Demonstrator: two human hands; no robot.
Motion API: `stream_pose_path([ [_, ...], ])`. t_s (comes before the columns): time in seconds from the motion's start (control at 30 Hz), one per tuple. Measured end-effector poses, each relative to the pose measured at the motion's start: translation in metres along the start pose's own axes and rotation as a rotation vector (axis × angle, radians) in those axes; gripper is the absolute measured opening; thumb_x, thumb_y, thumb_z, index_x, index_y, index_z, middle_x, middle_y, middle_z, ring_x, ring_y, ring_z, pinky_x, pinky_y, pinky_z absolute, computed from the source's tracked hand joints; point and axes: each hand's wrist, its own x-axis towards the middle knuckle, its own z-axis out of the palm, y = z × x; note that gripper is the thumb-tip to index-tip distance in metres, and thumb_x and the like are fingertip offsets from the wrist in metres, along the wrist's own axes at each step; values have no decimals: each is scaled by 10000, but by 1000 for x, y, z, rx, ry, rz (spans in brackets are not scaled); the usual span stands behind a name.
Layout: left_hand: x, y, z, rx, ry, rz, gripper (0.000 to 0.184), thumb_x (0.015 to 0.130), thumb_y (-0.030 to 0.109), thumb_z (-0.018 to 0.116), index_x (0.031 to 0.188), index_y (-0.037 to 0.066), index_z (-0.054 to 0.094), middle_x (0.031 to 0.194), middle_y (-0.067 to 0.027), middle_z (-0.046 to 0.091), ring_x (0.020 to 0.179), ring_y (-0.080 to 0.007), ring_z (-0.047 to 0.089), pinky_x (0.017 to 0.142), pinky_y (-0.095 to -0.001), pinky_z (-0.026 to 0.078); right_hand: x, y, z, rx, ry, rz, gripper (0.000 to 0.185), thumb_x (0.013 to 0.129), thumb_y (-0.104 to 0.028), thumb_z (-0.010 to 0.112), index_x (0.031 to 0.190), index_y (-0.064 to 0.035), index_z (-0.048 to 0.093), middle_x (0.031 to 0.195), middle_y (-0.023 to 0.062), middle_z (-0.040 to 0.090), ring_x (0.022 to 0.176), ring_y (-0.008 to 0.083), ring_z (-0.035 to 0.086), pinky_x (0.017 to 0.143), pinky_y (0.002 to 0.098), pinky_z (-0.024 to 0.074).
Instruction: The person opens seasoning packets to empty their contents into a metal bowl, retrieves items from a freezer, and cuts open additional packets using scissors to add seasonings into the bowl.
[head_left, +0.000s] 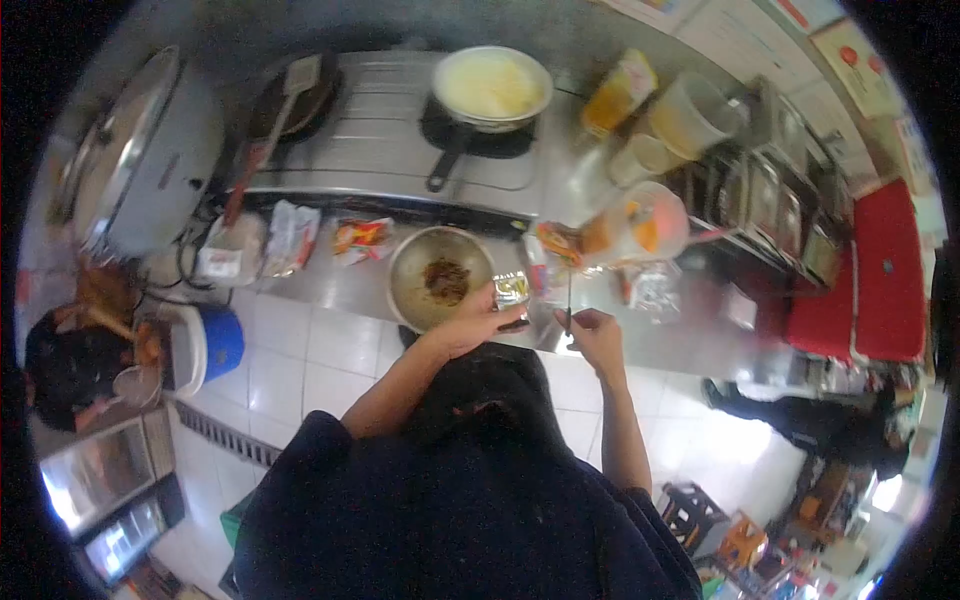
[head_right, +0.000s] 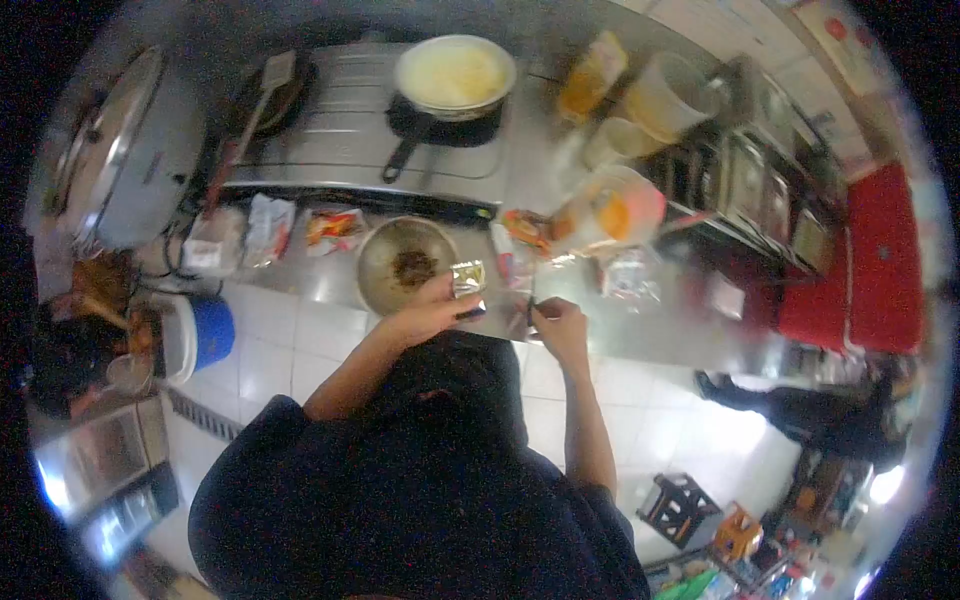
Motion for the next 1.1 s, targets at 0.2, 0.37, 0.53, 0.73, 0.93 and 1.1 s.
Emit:
stream_pose_path([
  [0.2, -16, 11, -128, 871, 453, 348, 315, 957, 198, 532, 1191, -7, 576, 1076, -229, 666, 969, -337, 656, 809, -431, 493, 73, 56, 19, -742, -4, -212, 281, 737, -270, 750, 852, -36, 642, 797, 214, 656, 784, 413, 655, 686, 488, 524],
  [0.37, -24, 50, -107, 1381, 503, 262, 227, 918, 197, 594, 940, 6, 714, 847, -256, 665, 825, -432, 646, 789, -491, 506, 38, -51, 40, -825, -28, -269, 230, 734, -232, 781, 840, -52, 683, 828, 154, 692, 797, 357, 675, 725, 456, 534],
  [0.53, -18, 51, -112, 1480, 412, 276, 195, 860, 154, 617, 975, 31, 715, 844, -247, 665, 833, -429, 647, 775, -492, 512, 29, -92, 147, -359, 5, -1029, 175, 815, -167, 693, 935, -44, 659, 821, 167, 681, 803, 378, 662, 742, 472, 525],
  [0.73, -17, 53, -119, 1496, 345, 258, 150, 822, 104, 616, 926, 20, 684, 847, -252, 665, 837, -441, 648, 772, -520, 517, 48, -82, 180, -602, -337, -744, 179, 791, -66, 645, 966, -33, 648, 983, 214, 647, 900, 401, 626, 779, 482, 501],
  [0.93, -14, 53, -121, 1457, 356, 276, 247, 836, 61, 588, 1081, 28, 590, 905, -264, 666, 859, -455, 648, 746, -538, 519, 42, -90, 182, -571, -245, -836, 181, 807, -64, 625, 984, -23, 626, 915, 209, 632, 897, 403, 606, 791, 477, 501],
  [1.1, -7, 48, -142, 1295, 274, 297, 201, 845, 98, 601, 1041, 55, 594, 889, -249, 676, 856, -425, 665, 721, -505, 538, 29, -102, 184, -691, -53, -873, 197, 813, -123, 652, 986, -33, 618, 903, 209, 629, 880, 402, 607, 790, 475, 511],
])
